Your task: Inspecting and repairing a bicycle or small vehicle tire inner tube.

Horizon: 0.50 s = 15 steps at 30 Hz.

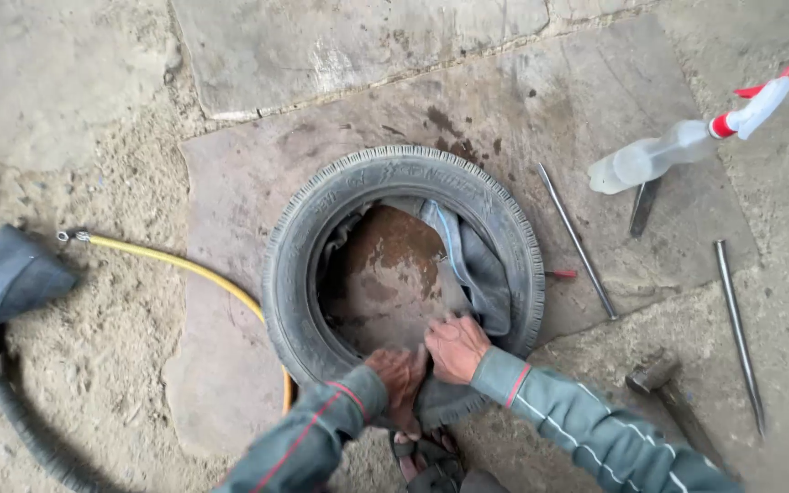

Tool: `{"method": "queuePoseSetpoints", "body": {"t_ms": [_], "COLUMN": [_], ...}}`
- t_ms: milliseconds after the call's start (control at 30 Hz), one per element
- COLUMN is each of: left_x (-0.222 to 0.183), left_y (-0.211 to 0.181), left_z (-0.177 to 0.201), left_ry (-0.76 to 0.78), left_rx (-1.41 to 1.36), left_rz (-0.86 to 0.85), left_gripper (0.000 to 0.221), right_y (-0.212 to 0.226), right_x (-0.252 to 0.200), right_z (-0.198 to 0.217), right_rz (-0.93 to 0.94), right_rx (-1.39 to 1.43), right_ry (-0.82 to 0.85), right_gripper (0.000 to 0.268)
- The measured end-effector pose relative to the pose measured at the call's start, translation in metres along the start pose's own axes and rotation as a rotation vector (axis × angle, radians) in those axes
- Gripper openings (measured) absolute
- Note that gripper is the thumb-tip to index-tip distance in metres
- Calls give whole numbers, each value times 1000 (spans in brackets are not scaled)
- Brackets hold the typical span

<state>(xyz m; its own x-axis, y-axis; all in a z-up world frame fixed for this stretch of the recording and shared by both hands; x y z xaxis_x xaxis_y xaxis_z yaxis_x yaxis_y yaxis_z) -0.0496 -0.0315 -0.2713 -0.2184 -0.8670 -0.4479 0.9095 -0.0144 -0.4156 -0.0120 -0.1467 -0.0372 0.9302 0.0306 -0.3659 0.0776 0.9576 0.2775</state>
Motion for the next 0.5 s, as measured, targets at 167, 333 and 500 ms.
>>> {"method": "queuePoseSetpoints", "body": {"t_ms": [167,333,500], "left_x": [-103,-93,-10], "left_y": [1,53,70], "left_z": [183,165,157], "left_ry": [298,445,-153], "left_rx": [8,-81,-499], "left_rz": [62,248,420], "left_gripper": [136,118,73], "right_y": [47,36,-6], "right_x": [-28,-68,-78], "right_z": [28,63,121], "right_rz": [-89,-117,-577], "right_rx": [185,415,343], "right_ry": [-133,-580,-750], "right_gripper": [27,32,56]}}
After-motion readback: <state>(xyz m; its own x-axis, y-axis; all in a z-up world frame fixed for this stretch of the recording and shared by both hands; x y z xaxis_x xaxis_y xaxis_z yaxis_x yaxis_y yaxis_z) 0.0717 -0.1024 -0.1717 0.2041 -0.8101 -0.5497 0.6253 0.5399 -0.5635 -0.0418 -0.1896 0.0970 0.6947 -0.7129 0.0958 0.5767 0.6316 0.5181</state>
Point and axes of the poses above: each hand's wrist, its own x-axis towards the middle knuckle, its own z-axis out of the back of the hand, y = z × x, the point moved 9 cm from there along x, towards the middle knuckle, and after that the axes turned 2 degrees about x, right-handed, at the moved point
